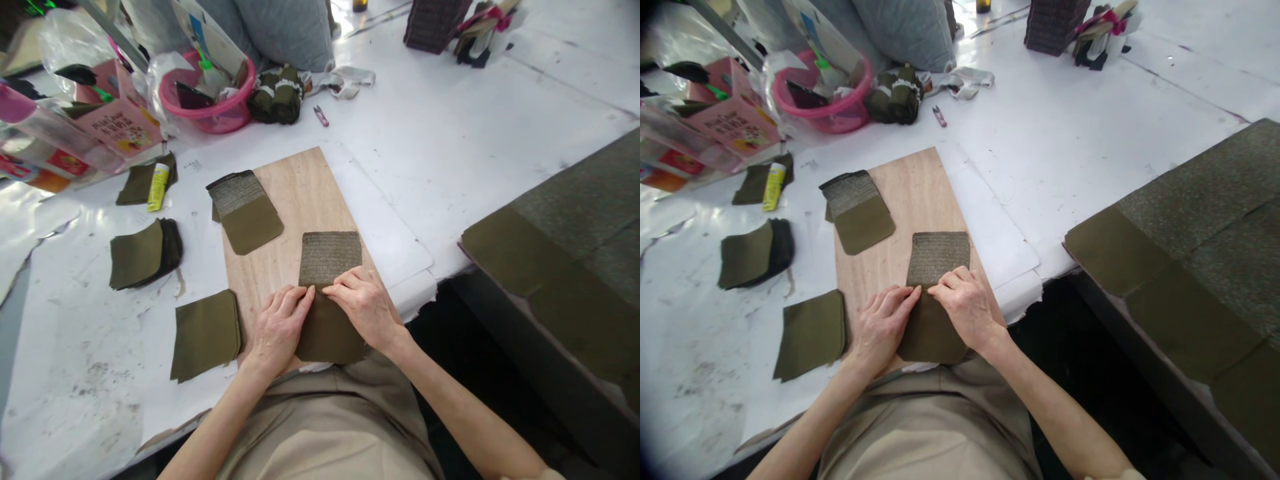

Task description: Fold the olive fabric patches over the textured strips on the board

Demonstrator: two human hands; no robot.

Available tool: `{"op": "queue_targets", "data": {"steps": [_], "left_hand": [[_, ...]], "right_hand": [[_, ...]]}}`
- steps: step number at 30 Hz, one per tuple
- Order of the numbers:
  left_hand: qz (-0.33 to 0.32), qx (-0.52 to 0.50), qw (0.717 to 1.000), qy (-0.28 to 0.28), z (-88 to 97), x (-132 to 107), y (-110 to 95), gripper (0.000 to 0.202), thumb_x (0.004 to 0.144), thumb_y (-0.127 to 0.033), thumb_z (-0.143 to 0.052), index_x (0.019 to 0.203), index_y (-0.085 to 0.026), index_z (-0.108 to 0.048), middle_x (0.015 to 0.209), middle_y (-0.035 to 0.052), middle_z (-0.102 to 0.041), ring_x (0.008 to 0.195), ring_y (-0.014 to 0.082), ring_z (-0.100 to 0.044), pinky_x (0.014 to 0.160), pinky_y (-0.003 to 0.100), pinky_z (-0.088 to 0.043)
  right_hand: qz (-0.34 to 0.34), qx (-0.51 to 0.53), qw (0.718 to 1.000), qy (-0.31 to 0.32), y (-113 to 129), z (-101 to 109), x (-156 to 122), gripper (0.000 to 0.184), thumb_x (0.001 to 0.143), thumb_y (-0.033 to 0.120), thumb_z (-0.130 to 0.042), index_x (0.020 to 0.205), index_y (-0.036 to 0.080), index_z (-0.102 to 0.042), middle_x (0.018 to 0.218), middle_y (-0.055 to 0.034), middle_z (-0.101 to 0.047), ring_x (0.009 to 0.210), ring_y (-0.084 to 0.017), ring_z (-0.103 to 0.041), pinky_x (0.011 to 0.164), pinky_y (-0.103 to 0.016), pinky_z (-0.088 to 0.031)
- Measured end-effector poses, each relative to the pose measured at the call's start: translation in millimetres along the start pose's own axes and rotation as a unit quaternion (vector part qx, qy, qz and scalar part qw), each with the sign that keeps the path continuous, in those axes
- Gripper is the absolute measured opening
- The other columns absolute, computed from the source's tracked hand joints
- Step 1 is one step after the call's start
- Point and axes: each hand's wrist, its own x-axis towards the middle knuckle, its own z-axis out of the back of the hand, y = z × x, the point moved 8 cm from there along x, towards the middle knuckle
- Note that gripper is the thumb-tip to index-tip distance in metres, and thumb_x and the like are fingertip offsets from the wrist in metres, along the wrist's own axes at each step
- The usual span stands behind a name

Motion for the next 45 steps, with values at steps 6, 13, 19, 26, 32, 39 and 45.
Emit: {"op": "queue_targets", "data": {"steps": [6,13,19,26,32,39,45], "left_hand": [[-0.003,0.011,1.0,0.007,-2.1,0,0,0.041,0.093,-0.014,-0.048,0.133,-0.018,-0.053,0.119,0.0124,-0.06,0.114,0.026,-0.052,0.092,0.039,-0.045],[-0.007,0.024,1.0,0.012,0.1,0,-3,0.041,0.092,-0.012,-0.049,0.133,-0.019,-0.054,0.119,0.0127,-0.059,0.116,0.027,-0.051,0.093,0.039,-0.045],[-0.031,0.028,0.999,0.016,-0.9,1,-5,0.044,0.093,-0.012,-0.048,0.136,-0.019,-0.049,0.125,0.0124,-0.056,0.121,0.0262,-0.048,0.1,0.041,-0.042],[-0.051,0.025,0.997,0.046,-2.8,5,-9,0.047,0.092,-0.014,-0.047,0.14,-0.019,-0.046,0.12,0.0124,-0.057,0.116,0.0265,-0.05,0.096,0.039,-0.043],[-0.08,0.01,0.995,0.055,0.6,10,-14,0.048,0.094,-0.015,-0.043,0.141,-0.017,-0.043,0.123,0.0136,-0.056,0.119,0.0267,-0.048,0.099,0.041,-0.042],[-0.094,-0.015,0.991,0.094,0.5,20,-16,0.05,0.091,-0.013,-0.043,0.141,-0.017,-0.043,0.12,0.0137,-0.056,0.114,0.0274,-0.049,0.095,0.042,-0.044],[-0.106,0.001,0.99,0.094,0.8,22,-19,0.049,0.093,-0.015,-0.042,0.142,-0.018,-0.042,0.114,0.0124,-0.057,0.111,0.0263,-0.05,0.095,0.041,-0.043]], "right_hand": [[0.001,0.008,1.0,-0.018,-8,4,-1,0.015,0.093,0.027,-0.056,0.097,0.025,-0.071,0.085,-0.0022,-0.062,0.089,-0.017,-0.049,0.078,-0.03,-0.041],[0.008,-0.018,1.0,0.002,-6,2,-5,0.019,0.093,0.023,-0.056,0.107,0.028,-0.069,0.09,-0.0031,-0.059,0.092,-0.017,-0.047,0.08,-0.029,-0.042],[0.012,-0.037,0.999,0.021,-3,1,-5,0.021,0.094,0.024,-0.054,0.108,0.028,-0.069,0.092,-0.0033,-0.059,0.093,-0.019,-0.046,0.081,-0.03,-0.041],[0.022,-0.044,0.999,0.017,-5,5,-7,0.021,0.096,0.026,-0.051,0.106,0.026,-0.069,0.09,-0.0033,-0.058,0.092,-0.018,-0.047,0.081,-0.03,-0.041],[0.031,-0.045,0.998,0.015,-12,13,-8,0.019,0.095,0.026,-0.053,0.103,0.026,-0.071,0.086,-0.0029,-0.058,0.089,-0.017,-0.048,0.08,-0.029,-0.041],[0.042,-0.042,0.998,0.022,-17,18,-11,0.019,0.094,0.024,-0.054,0.103,0.025,-0.072,0.086,-0.0035,-0.059,0.091,-0.017,-0.049,0.081,-0.029,-0.043],[0.034,-0.032,0.999,0.024,-21,21,-13,0.02,0.094,0.022,-0.054,0.104,0.025,-0.071,0.087,-0.0036,-0.059,0.091,-0.016,-0.049,0.081,-0.028,-0.043]]}}
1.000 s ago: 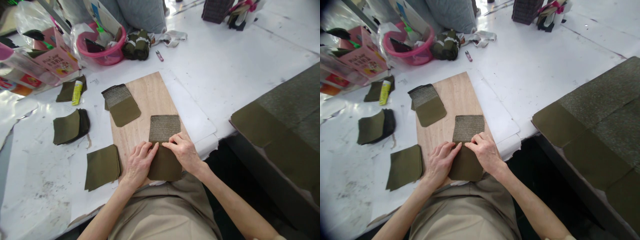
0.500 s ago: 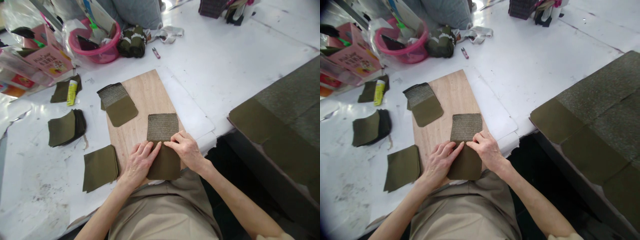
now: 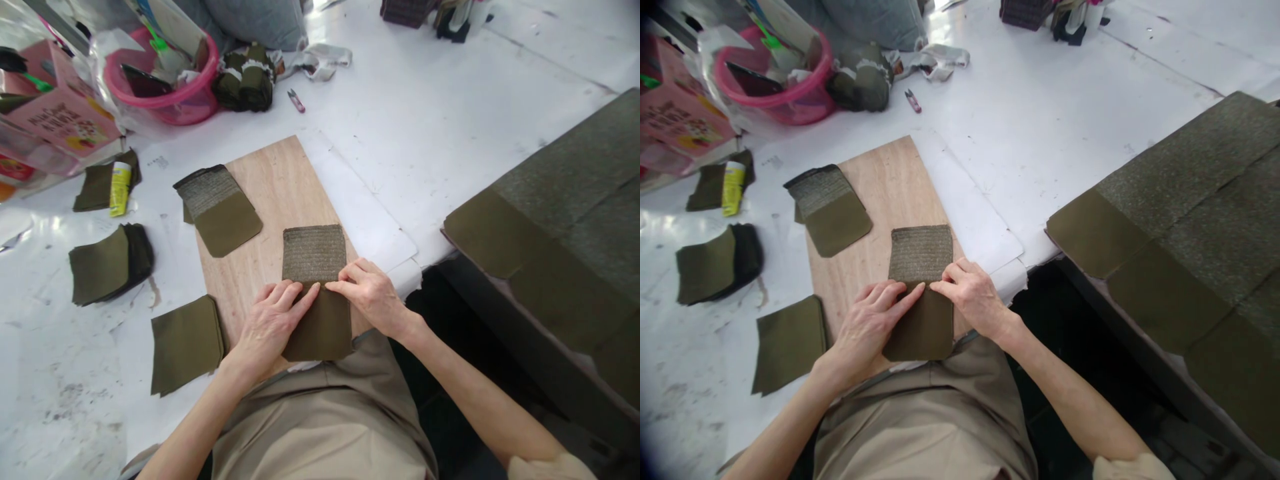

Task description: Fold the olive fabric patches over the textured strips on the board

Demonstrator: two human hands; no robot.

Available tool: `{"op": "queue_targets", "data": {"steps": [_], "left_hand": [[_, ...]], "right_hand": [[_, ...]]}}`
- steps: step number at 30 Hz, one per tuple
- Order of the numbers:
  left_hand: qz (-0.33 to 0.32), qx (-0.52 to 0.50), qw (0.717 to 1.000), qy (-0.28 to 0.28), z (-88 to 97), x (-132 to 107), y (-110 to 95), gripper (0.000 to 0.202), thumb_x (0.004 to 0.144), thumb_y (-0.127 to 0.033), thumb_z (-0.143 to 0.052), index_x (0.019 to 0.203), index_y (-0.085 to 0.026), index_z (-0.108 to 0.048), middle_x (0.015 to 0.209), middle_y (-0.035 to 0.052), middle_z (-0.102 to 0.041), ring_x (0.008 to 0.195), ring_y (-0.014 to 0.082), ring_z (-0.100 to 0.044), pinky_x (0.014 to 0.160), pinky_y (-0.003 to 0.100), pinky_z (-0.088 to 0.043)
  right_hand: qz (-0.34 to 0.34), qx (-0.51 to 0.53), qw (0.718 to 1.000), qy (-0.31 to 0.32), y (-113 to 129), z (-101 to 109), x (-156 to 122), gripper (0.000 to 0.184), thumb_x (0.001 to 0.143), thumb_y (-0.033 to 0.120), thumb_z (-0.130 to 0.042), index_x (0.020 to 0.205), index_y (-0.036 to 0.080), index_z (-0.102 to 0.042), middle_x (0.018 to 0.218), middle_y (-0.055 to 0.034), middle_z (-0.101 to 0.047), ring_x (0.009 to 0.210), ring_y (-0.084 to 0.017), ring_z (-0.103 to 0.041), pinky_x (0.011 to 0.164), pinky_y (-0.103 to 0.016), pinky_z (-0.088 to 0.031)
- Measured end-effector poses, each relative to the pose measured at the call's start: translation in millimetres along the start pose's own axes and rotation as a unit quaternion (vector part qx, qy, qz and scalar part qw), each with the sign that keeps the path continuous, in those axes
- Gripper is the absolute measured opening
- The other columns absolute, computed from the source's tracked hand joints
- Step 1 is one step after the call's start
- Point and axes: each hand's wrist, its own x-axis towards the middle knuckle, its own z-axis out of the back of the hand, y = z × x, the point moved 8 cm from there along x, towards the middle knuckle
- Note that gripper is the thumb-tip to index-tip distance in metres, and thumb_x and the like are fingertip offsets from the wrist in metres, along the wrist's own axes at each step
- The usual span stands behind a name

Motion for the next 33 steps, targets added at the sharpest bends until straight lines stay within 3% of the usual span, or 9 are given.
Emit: {"op": "queue_targets", "data": {"steps": [4,15,21,33], "left_hand": [[-0.014,0.002,1.0,-0.011,3.3,4,-4,0.047,0.093,-0.013,-0.041,0.14,-0.015,-0.043,0.119,0.013,-0.056,0.114,0.0263,-0.048,0.098,0.04,-0.041],[-0.031,-0.003,0.999,0.009,0.2,14,-9,0.045,0.096,-0.017,-0.038,0.14,-0.019,-0.044,0.108,0.0114,-0.058,0.099,0.0235,-0.053,0.086,0.038,-0.045],[-0.03,-0.024,0.999,-0.001,-2.9,17,-11,0.046,0.094,-0.016,-0.043,0.14,-0.02,-0.043,0.117,0.0116,-0.055,0.112,0.0253,-0.048,0.093,0.04,-0.042],[-0.026,-0.012,0.998,0.054,-1.5,25,-16,0.051,0.09,-0.015,-0.052,0.139,-0.024,-0.043,0.113,0.0096,-0.054,0.103,0.0245,-0.049,0.088,0.039,-0.043]], "right_hand": [[0.0,-0.002,1.0,-0.001,-1,0,-1,0.021,0.094,0.023,-0.054,0.105,0.023,-0.071,0.087,-0.004,-0.059,0.091,-0.017,-0.049,0.082,-0.028,-0.044],[-0.008,0.008,1.0,-0.013,-8,6,-10,0.02,0.095,0.022,-0.053,0.103,0.022,-0.071,0.088,-0.0045,-0.06,0.091,-0.017,-0.05,0.081,-0.029,-0.045],[-0.017,0.012,1.0,-0.015,-12,6,-14,0.02,0.096,0.022,-0.051,0.102,0.022,-0.07,0.089,-0.0046,-0.06,0.092,-0.017,-0.05,0.081,-0.028,-0.045],[0.012,-0.022,1.0,0.002,-10,9,-21,0.027,0.098,0.02,-0.045,0.115,0.02,-0.067,0.093,-0.007,-0.061,0.094,-0.018,-0.051,0.082,-0.03,-0.046]]}}
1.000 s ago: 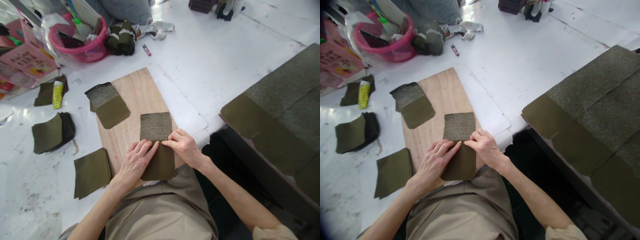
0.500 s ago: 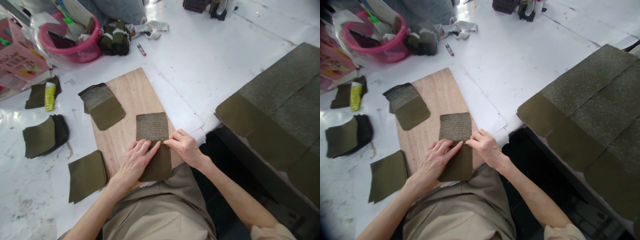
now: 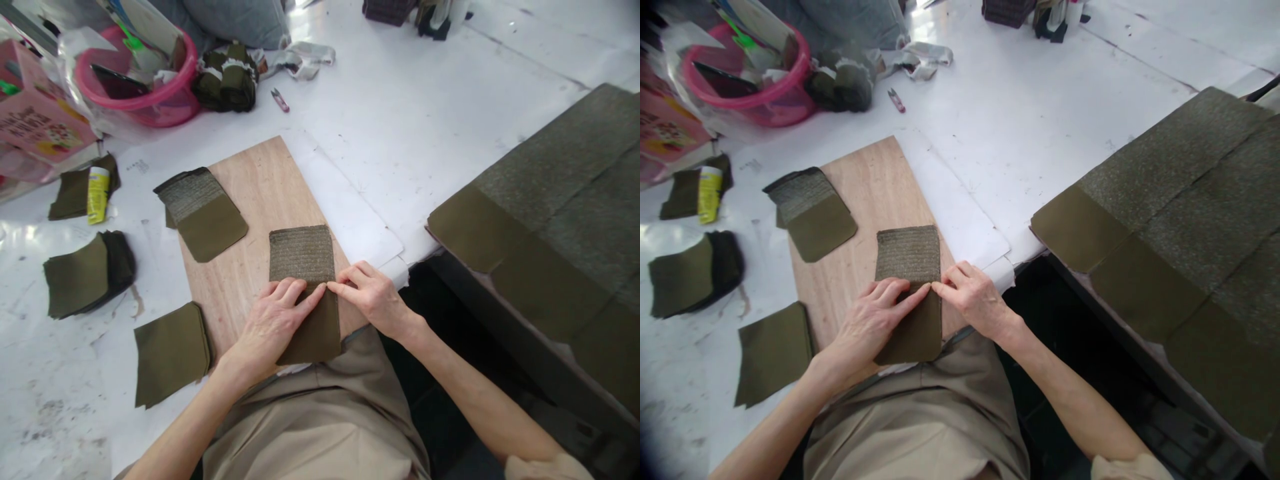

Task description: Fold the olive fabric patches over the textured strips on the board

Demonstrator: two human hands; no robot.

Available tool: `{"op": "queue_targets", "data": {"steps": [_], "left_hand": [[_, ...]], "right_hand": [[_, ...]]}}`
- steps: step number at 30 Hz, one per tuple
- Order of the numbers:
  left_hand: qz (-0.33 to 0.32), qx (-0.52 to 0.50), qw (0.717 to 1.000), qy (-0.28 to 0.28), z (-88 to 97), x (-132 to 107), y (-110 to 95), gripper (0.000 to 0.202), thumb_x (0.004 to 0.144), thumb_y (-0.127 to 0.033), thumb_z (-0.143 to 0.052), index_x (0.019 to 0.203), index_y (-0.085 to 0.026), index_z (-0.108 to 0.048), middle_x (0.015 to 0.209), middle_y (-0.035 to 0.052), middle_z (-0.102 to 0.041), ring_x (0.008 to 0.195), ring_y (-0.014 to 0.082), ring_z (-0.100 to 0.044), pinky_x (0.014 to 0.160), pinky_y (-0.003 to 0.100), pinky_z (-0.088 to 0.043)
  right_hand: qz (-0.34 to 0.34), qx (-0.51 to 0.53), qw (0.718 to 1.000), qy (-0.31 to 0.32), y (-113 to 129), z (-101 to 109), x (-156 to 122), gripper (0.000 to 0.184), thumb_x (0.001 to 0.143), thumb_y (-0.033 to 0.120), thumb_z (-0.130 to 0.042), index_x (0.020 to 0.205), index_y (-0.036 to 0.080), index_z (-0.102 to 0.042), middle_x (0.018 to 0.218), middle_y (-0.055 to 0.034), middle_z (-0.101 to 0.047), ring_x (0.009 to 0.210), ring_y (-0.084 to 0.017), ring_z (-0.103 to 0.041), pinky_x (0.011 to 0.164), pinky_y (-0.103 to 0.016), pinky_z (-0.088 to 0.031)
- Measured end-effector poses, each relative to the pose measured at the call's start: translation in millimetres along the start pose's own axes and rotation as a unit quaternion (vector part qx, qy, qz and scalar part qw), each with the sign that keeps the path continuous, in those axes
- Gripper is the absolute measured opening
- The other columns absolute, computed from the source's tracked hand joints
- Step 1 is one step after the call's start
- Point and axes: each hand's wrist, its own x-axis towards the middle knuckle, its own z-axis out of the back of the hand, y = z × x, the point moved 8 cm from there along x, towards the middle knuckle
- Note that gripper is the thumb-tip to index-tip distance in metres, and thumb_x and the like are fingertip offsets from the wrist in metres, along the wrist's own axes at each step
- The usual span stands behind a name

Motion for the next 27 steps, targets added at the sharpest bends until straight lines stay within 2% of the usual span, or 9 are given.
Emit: {"op": "queue_targets", "data": {"steps": [6,12,16,22,27], "left_hand": [[0.003,0.041,0.999,0.02,1.2,5,-6,0.054,0.091,-0.013,-0.049,0.142,-0.026,-0.039,0.112,0.0089,-0.054,0.101,0.0238,-0.049,0.086,0.037,-0.044],[0.002,0.046,0.999,0.024,3.9,8,-8,0.052,0.091,-0.013,-0.049,0.14,-0.027,-0.042,0.109,0.0087,-0.055,0.099,0.0241,-0.051,0.083,0.037,-0.046],[0.006,0.015,1.0,-0.011,1.2,2,-4,0.047,0.09,-0.012,-0.049,0.136,-0.023,-0.048,0.115,0.011,-0.055,0.104,0.0249,-0.051,0.087,0.039,-0.047],[0.013,0.001,0.997,-0.077,-4.7,-18,3,0.042,0.091,-0.011,-0.047,0.133,-0.015,-0.051,0.122,0.0132,-0.056,0.115,0.027,-0.049,0.096,0.04,-0.045],[0.072,0.005,0.991,-0.111,-3.8,-42,21,0.036,0.093,-0.013,-0.045,0.127,-0.016,-0.055,0.121,0.0127,-0.058,0.115,0.0267,-0.051,0.095,0.04,-0.045]], "right_hand": [[-0.013,0.012,1.0,-0.014,-3,7,-7,0.027,0.097,0.021,-0.047,0.116,0.02,-0.066,0.095,-0.0074,-0.061,0.096,-0.018,-0.051,0.084,-0.03,-0.047],[-0.089,0.028,0.994,-0.052,-7,7,-10,0.027,0.096,0.02,-0.05,0.116,0.025,-0.067,0.097,-0.0053,-0.061,0.095,-0.017,-0.051,0.083,-0.029,-0.045],[-0.067,-0.019,0.997,-0.034,0,0,-7,0.029,0.096,0.023,-0.052,0.12,0.03,-0.065,0.101,-0.0046,-0.062,0.098,-0.018,-0.051,0.085,-0.032,-0.042],[-0.025,-0.069,0.997,-0.013,6,-1,-8,0.031,0.095,0.02,-0.053,0.123,0.028,-0.063,0.104,-0.0057,-0.063,0.098,-0.018,-0.052,0.085,-0.033,-0.04],[-0.023,-0.073,0.997,-0.015,5,1,-13,0.031,0.094,0.017,-0.055,0.122,0.027,-0.064,0.106,-0.0058,-0.063,0.098,-0.018,-0.052,0.085,-0.031,-0.04]]}}
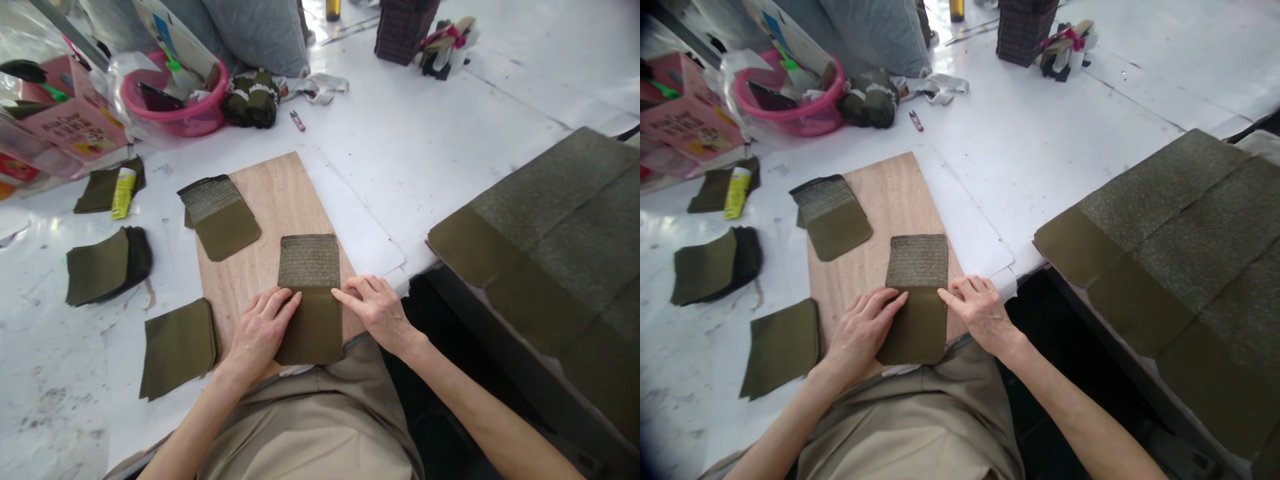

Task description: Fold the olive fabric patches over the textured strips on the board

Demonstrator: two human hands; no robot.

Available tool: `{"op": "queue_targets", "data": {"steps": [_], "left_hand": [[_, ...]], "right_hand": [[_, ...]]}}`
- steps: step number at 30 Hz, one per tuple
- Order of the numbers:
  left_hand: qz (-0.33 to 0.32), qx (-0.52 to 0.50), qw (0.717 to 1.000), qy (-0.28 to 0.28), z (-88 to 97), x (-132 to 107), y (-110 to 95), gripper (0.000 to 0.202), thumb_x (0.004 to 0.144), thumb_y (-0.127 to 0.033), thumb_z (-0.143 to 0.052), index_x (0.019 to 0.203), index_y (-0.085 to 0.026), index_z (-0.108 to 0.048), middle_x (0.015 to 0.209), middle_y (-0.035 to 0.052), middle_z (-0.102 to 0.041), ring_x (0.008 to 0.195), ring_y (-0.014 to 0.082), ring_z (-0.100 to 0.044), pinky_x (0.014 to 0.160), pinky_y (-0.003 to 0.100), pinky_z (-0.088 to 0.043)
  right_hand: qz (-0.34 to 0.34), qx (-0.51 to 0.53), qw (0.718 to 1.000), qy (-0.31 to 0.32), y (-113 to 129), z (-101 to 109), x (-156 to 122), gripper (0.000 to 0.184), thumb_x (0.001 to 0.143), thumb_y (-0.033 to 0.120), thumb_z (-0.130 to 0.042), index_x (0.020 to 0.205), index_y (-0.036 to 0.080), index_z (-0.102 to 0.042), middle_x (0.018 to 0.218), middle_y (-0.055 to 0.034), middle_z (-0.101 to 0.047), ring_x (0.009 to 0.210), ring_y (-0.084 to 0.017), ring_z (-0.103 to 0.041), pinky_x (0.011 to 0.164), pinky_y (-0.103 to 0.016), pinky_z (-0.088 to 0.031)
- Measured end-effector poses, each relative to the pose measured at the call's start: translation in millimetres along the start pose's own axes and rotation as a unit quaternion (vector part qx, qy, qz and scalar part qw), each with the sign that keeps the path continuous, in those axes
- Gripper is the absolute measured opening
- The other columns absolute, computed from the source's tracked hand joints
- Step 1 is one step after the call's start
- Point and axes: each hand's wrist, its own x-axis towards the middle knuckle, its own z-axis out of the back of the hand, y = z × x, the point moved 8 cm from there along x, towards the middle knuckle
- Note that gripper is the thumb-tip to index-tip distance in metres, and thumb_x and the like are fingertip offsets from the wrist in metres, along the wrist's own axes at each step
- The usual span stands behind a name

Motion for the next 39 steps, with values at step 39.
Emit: {"op": "queue_targets", "data": {"steps": [39], "left_hand": [[0.021,-0.022,0.999,-0.046,9.5,37,-11,0.011,0.095,-0.027,-0.05,0.093,-0.019,-0.058,0.105,0.006,-0.055,0.104,0.02,-0.05,0.088,0.034,-0.041]], "right_hand": [[0.08,0.038,0.996,0.023,19,-22,43,0.045,0.097,0.055,-0.031,0.075,0.023,-0.052,0.071,-0.002,-0.058,0.066,-0.018,-0.056,0.061,-0.032,-0.041]]}}
